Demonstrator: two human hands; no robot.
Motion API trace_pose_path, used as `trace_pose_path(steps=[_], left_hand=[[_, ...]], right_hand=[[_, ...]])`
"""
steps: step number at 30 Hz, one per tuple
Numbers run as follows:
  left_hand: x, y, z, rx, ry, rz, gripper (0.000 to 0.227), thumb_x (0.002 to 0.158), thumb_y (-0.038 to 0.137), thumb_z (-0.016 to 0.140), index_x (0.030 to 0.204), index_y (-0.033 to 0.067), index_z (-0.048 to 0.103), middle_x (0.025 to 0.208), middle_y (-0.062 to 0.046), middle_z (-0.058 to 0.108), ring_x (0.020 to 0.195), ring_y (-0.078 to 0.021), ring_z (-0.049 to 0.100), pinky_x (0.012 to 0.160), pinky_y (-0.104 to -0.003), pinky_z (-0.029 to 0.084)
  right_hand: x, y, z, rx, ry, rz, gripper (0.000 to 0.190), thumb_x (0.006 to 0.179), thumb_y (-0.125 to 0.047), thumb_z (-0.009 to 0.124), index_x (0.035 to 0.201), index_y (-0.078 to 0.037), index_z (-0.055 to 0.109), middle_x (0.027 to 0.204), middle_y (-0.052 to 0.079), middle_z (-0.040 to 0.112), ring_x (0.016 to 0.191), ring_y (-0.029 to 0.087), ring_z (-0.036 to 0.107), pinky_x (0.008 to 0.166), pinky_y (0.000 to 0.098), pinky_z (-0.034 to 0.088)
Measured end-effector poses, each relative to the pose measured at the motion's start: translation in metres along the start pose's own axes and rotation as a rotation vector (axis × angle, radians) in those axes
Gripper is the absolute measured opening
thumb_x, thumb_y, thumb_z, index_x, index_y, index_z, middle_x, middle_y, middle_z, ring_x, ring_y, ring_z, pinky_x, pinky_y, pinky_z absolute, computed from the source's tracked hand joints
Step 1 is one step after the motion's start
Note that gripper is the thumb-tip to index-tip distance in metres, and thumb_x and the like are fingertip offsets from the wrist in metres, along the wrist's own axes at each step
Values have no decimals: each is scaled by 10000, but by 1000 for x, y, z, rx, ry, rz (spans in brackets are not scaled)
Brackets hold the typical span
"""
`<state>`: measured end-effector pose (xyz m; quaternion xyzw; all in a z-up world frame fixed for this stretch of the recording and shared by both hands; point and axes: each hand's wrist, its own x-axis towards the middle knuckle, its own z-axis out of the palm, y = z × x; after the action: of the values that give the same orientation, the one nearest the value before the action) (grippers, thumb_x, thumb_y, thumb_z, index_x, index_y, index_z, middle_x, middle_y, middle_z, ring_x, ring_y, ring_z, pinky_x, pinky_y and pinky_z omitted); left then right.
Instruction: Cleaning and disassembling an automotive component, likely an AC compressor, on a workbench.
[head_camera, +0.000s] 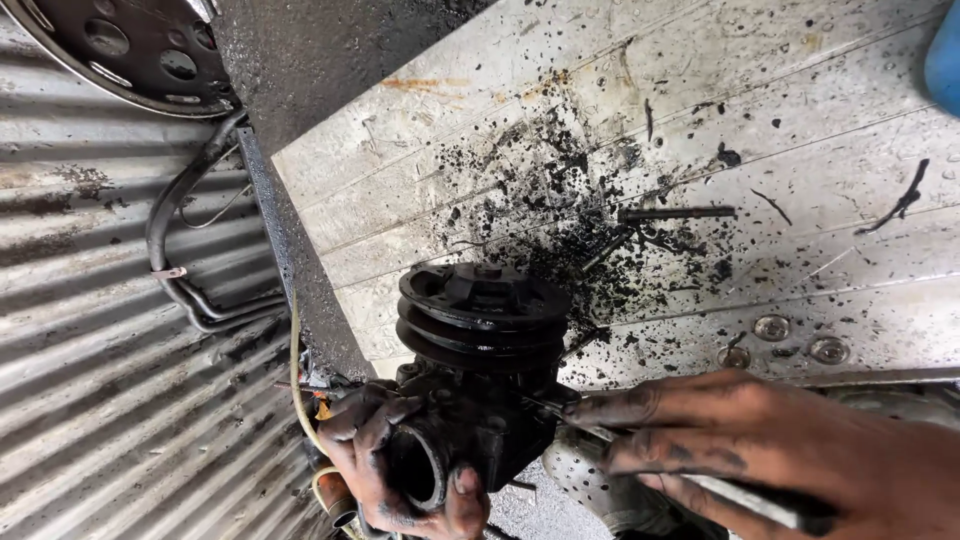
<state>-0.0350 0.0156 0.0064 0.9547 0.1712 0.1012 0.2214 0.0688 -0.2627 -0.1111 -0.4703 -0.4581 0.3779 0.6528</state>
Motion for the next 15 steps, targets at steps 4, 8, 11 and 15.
trace_pose_path(steps=[4,8,11,15], left_hand=[[-13,9,1,14,-32,-33,631,793,495,674,1247,63,603,1227,-155,445,1239,-331,503,1087,-542,453],[-30,12,2,53,-61,-91,642,779,490,704,1271,97,580,1267,-174,420,1306,-357,472,1147,-573,420],[-40,11,1,85,-81,-92,656,772,513,716,1271,115,560,1252,-171,409,1316,-366,455,1150,-586,415],[-47,18,6,63,-105,-186,651,789,538,734,1259,123,559,1281,-194,383,1335,-391,446,1122,-590,440]], right_hand=[[-23,25,17,-24,44,-54,643,1061,-214,588,1580,-145,214,1325,229,668,844,218,785,774,388,710],[-24,15,23,-200,-9,19,435,1076,-203,615,1465,-124,436,1380,200,680,1000,285,774,815,407,680],[-38,23,26,-377,-48,-4,405,1025,-242,645,1406,-131,562,1379,222,638,1121,387,712,860,460,619],[-24,10,20,-330,-81,-4,337,1027,-251,678,1308,-71,633,1436,267,586,1187,393,689,933,501,590]])
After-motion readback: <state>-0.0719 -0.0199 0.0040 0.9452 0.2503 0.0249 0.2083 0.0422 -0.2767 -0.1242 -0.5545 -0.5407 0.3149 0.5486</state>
